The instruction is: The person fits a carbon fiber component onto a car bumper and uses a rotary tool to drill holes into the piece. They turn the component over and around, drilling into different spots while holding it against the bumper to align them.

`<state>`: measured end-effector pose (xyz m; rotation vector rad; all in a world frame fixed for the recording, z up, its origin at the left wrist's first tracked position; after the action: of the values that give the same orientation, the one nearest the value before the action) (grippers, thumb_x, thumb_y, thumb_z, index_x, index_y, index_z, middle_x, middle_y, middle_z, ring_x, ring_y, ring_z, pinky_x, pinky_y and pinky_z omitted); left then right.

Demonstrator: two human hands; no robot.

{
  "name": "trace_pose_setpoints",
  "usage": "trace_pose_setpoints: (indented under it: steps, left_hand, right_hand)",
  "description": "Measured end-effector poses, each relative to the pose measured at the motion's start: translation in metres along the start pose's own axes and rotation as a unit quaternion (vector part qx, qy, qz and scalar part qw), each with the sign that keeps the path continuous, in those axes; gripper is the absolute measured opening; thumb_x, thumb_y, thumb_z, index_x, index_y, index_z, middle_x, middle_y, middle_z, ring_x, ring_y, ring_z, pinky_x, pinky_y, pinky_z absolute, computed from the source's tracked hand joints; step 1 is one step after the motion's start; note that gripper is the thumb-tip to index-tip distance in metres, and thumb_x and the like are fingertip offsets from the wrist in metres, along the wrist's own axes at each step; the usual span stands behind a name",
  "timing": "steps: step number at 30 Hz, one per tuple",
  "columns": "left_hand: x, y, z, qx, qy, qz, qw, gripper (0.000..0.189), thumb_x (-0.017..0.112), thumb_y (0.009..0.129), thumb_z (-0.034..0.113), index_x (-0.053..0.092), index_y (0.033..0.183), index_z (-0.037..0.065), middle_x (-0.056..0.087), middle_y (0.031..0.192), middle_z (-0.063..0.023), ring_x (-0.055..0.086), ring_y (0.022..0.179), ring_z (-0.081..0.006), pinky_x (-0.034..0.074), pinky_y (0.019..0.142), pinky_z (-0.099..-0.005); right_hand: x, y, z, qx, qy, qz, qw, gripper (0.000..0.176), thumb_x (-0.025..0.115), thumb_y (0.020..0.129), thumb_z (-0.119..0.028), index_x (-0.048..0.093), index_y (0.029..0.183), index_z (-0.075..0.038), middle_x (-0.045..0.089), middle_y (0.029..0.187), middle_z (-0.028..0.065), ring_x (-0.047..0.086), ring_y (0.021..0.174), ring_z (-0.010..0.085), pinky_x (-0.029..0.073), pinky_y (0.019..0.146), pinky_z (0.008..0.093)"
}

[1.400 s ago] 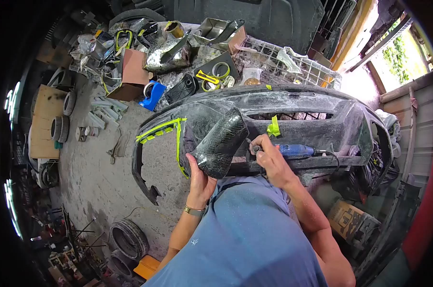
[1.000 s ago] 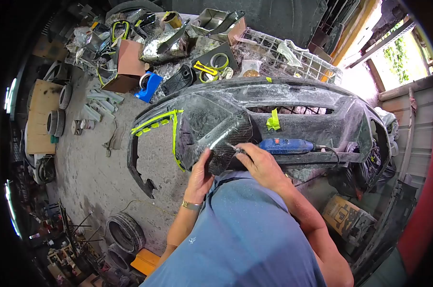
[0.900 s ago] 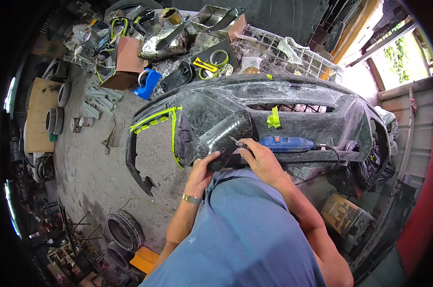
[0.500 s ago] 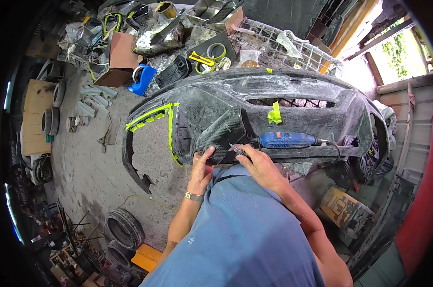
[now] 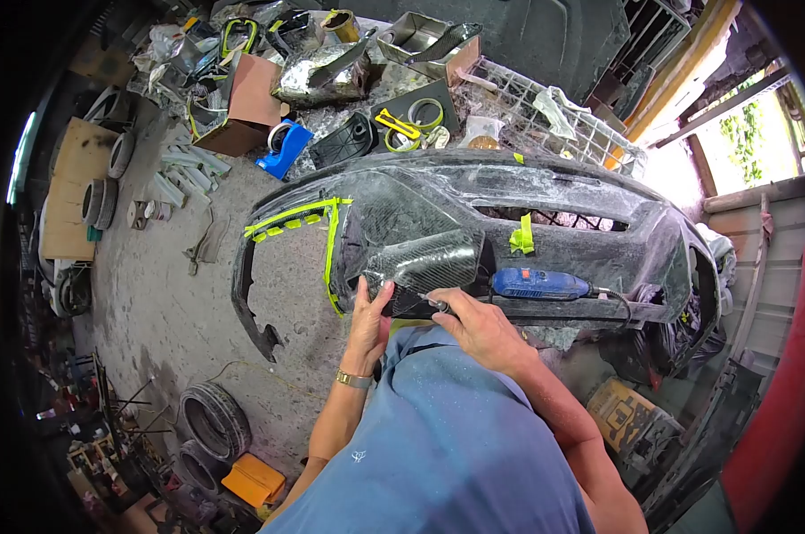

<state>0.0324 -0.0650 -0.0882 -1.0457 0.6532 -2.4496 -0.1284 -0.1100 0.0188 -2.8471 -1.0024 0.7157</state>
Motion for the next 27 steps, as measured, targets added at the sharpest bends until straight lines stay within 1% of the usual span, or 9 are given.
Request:
trace_pose_setpoints:
  steps: [3, 5, 7, 10, 13, 15, 20, 23, 27]
  left_hand:
    - [0.005, -0.001, 0.011, -0.001, 0.037, -0.019, 0.999, 0.086, 0.069, 0.089, 0.013, 0.010, 0.150, -0.003, 0.040, 0.142, -0.0134, 0.043, 0.127, -0.0184, 0.034, 0.107, -0.0314]
    - [0.012, 0.002, 0.013, -0.006, 0.076, -0.069, 0.995, 0.087, 0.069, 0.089, 0.016, 0.010, 0.150, -0.003, 0.041, 0.141, -0.0132, 0.044, 0.126, -0.0188, 0.034, 0.107, -0.0306]
    - [0.009, 0.008, 0.014, -0.010, 0.107, -0.053, 0.993, 0.085, 0.070, 0.088, 0.019, 0.015, 0.149, -0.001, 0.047, 0.137, -0.0113, 0.048, 0.122, -0.0190, 0.037, 0.105, -0.0308]
    - [0.012, 0.020, 0.007, -0.048, 0.065, -0.063, 0.995, 0.056, 0.068, 0.090, 0.026, 0.043, 0.137, 0.012, 0.059, 0.121, -0.0041, 0.059, 0.106, -0.0166, 0.050, 0.087, -0.0354]
    - [0.004, 0.022, 0.002, -0.045, 0.065, -0.029, 0.996, 0.047, 0.068, 0.090, 0.026, 0.047, 0.129, 0.013, 0.062, 0.112, -0.0023, 0.062, 0.098, -0.0164, 0.052, 0.082, -0.0375]
    - [-0.002, 0.014, -0.007, -0.047, 0.043, -0.009, 0.998, 0.037, 0.068, 0.090, 0.021, 0.049, 0.121, 0.013, 0.063, 0.108, -0.0021, 0.063, 0.095, -0.0158, 0.052, 0.082, -0.0379]
    - [-0.003, 0.002, -0.029, -0.002, -0.035, 0.007, 0.999, 0.034, 0.065, 0.088, 0.003, 0.049, 0.117, 0.011, 0.062, 0.112, -0.0042, 0.062, 0.099, -0.0160, 0.051, 0.087, -0.0372]
    - [0.004, -0.001, -0.020, 0.037, -0.038, 0.024, 0.998, 0.032, 0.066, 0.086, 0.001, 0.053, 0.114, 0.008, 0.063, 0.107, -0.0028, 0.062, 0.093, -0.0128, 0.051, 0.082, -0.0309]
    - [0.010, -0.001, 0.010, 0.090, 0.044, 0.004, 0.995, 0.024, 0.067, 0.085, 0.001, 0.060, 0.108, 0.006, 0.063, 0.094, 0.0005, 0.055, 0.075, -0.0069, 0.045, 0.066, -0.0216]
  right_hand:
    - [-0.011, -0.002, -0.009, -0.034, -0.008, 0.010, 0.999, 0.031, 0.057, 0.094, -0.009, 0.052, 0.123, -0.003, 0.064, 0.113, 0.0147, 0.063, 0.104, 0.0293, 0.048, 0.089, 0.0349]
    - [-0.024, 0.001, -0.009, 0.036, -0.009, -0.002, 0.999, 0.035, 0.057, 0.095, -0.019, 0.050, 0.126, -0.006, 0.062, 0.115, 0.0172, 0.061, 0.103, 0.0380, 0.049, 0.084, 0.0425]
    - [-0.021, 0.006, 0.003, 0.007, -0.035, -0.003, 0.999, 0.038, 0.055, 0.096, -0.020, 0.048, 0.130, -0.006, 0.062, 0.111, 0.0188, 0.061, 0.099, 0.0398, 0.048, 0.080, 0.0444]
    - [-0.015, 0.014, 0.010, -0.010, -0.057, 0.005, 0.998, 0.037, 0.053, 0.096, -0.022, 0.048, 0.129, -0.005, 0.063, 0.100, 0.0236, 0.060, 0.093, 0.0428, 0.046, 0.075, 0.0460]
    - [-0.006, 0.016, 0.019, 0.038, -0.011, -0.015, 0.999, 0.036, 0.052, 0.097, -0.023, 0.048, 0.128, -0.004, 0.061, 0.088, 0.0269, 0.060, 0.087, 0.0449, 0.045, 0.072, 0.0467]
    - [-0.001, 0.016, 0.022, 0.056, -0.011, -0.007, 0.998, 0.033, 0.051, 0.098, -0.022, 0.051, 0.125, -0.002, 0.062, 0.086, 0.0237, 0.064, 0.085, 0.0357, 0.046, 0.074, 0.0403]
    - [0.006, 0.013, 0.027, 0.065, 0.012, 0.003, 0.998, 0.033, 0.052, 0.098, -0.023, 0.048, 0.123, -0.002, 0.063, 0.090, 0.0267, 0.059, 0.086, 0.0463, 0.045, 0.071, 0.0468]
    - [0.011, 0.009, 0.030, 0.054, 0.016, -0.005, 0.998, 0.035, 0.053, 0.097, -0.023, 0.049, 0.124, -0.001, 0.064, 0.102, 0.0238, 0.062, 0.090, 0.0418, 0.047, 0.075, 0.0433]
    - [-0.009, 0.004, 0.019, 0.029, 0.078, 0.030, 0.996, 0.035, 0.056, 0.096, -0.021, 0.054, 0.125, -0.001, 0.065, 0.109, 0.0170, 0.064, 0.101, 0.0254, 0.047, 0.087, 0.0346]
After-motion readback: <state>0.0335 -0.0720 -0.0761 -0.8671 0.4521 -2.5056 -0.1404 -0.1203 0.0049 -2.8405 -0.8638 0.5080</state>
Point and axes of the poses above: each hand's wrist, its own y-axis towards the middle knuckle, its own x-axis out of the palm, z = x × y, the point moved 9 cm from there along y, towards the middle knuckle
